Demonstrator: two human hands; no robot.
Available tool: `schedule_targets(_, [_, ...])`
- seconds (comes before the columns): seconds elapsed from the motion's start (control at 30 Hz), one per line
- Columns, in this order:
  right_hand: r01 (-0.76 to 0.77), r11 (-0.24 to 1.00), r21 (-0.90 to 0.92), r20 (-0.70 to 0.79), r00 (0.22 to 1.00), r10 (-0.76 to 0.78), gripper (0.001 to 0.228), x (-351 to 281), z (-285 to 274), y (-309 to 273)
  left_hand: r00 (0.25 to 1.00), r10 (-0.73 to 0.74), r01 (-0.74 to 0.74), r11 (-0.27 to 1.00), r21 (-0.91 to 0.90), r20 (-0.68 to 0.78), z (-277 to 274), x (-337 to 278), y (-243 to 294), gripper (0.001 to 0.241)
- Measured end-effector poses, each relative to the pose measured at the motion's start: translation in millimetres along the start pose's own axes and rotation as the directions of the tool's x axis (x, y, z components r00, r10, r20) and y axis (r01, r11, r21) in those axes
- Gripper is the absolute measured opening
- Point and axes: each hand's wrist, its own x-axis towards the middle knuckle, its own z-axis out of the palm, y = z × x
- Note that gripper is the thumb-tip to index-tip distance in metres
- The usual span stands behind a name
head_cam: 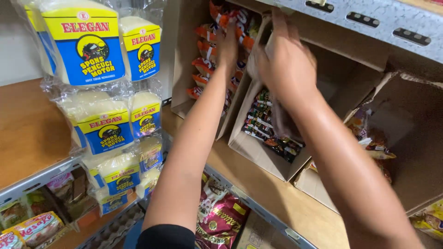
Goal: Organizing snack products and cleaning shelves in a store backroom.
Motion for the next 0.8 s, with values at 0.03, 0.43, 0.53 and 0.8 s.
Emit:
schedule_targets(0.03, [0.001,1.0,0.004,0.001,1.0,-0.001,0.073,21,17,11,1.0,0.001,-0.001,1.0,0.003,-0.003,-5,-9,19,0.071])
schedule_targets(0.43, [-0.082,0.975,-0.207,0.26,0.956,0.135,0.051,68,64,49,0.951,-0.207,0.189,0.977,0.096,0.229,-22,1,-44,0.086])
schedule_targets(0.53, [0.019,0.971,-0.24,0.168,0.986,0.022,0.065,66,65,54,0.949,0.093,-0.154,0.97,0.188,0.3,56,86,-103,0.069])
schedule_targets(0.8, [-0.18,0.962,-0.207,0.322,0.916,0.241,0.065,62,45,35,0.928,0.356,-0.372,0.904,0.21,0.11,50,36,-42,0.062])
